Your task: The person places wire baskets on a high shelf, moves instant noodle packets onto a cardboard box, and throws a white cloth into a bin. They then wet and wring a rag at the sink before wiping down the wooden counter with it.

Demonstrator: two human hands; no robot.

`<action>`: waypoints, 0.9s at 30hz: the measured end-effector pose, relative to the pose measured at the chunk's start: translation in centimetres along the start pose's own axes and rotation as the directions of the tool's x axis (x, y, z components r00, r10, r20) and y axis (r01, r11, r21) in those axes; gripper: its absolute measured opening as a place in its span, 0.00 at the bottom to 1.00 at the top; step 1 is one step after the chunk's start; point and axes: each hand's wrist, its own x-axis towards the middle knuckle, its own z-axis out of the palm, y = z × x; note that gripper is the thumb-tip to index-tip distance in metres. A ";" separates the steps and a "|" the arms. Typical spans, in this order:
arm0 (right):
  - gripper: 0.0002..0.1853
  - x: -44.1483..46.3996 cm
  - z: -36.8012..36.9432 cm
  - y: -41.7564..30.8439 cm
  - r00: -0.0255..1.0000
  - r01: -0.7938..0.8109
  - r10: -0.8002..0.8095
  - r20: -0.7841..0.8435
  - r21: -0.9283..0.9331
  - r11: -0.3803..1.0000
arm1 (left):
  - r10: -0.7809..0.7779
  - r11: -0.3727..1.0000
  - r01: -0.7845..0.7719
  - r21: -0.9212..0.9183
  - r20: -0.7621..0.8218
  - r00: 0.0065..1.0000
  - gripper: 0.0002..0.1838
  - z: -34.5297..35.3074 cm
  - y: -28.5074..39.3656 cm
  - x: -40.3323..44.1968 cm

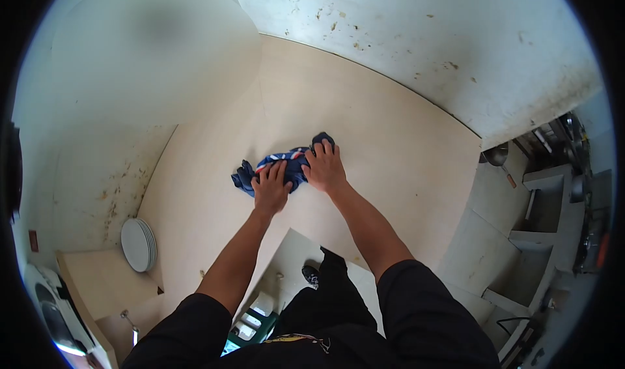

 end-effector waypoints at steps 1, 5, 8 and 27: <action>0.20 -2.3 -0.3 -0.6 1.000 0.006 -0.006 -0.017 0.000 1.000 | 0.001 1.000 -0.001 -0.005 0.002 1.000 0.36 -0.1 0.7 -2.3; 0.18 -11.0 -1.7 -2.4 0.998 0.016 -0.015 -0.056 0.012 1.000 | -0.013 0.998 0.018 -0.065 0.080 0.997 0.37 -1.2 4.2 -10.2; 0.18 -18.3 -2.9 -4.2 0.990 0.010 -0.010 -0.141 0.003 1.000 | 0.054 0.995 -0.052 -0.090 0.025 0.998 0.33 -1.0 5.8 -16.0; 0.22 -41.1 -12.0 -15.3 0.977 -0.014 -0.020 0.210 0.161 0.987 | 0.056 0.817 -0.100 -0.569 -0.094 0.994 0.18 -5.3 7.3 -42.4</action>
